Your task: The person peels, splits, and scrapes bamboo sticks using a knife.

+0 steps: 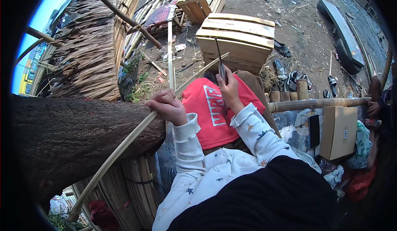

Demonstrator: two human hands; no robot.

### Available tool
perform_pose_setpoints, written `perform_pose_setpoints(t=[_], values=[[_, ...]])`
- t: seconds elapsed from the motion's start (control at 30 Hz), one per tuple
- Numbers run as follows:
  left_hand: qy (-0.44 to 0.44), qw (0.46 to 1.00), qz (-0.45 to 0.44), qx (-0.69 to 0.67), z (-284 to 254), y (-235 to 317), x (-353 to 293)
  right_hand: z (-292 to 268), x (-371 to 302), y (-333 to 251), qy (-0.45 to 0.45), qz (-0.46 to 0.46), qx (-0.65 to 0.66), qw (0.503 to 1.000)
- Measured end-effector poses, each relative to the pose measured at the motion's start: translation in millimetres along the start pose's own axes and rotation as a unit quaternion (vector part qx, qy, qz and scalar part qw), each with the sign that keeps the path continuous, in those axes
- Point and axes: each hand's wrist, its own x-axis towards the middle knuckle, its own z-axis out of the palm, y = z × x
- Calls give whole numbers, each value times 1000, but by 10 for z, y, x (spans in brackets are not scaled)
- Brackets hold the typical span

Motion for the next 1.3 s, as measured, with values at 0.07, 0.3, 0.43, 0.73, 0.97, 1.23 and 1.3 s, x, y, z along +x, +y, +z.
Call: perform_pose_setpoints(t=[0.07,0.3,0.43,0.73,0.97,1.23,1.3], values=[[16,1000,-10,-16,-11,35,-9,2,8,17,3,-15,-2,1000],[85,996,23,-19,-12,423,118,32,18,44,-13,22,35,999],[86,995,25,-43,-103,554,188,35,10,57,-9,41,28,999],[106,994,29,15,-159,333,111,47,15,106,-13,74,43,996],[88,994,-62,15,-195,-32,-107,15,11,76,-18,108,37,993],[80,995,-54,15,-253,-6,-60,10,24,12,-9,164,53,985],[105,993,-58,22,-252,28,-36,7,29,2,-11,158,52,986]])
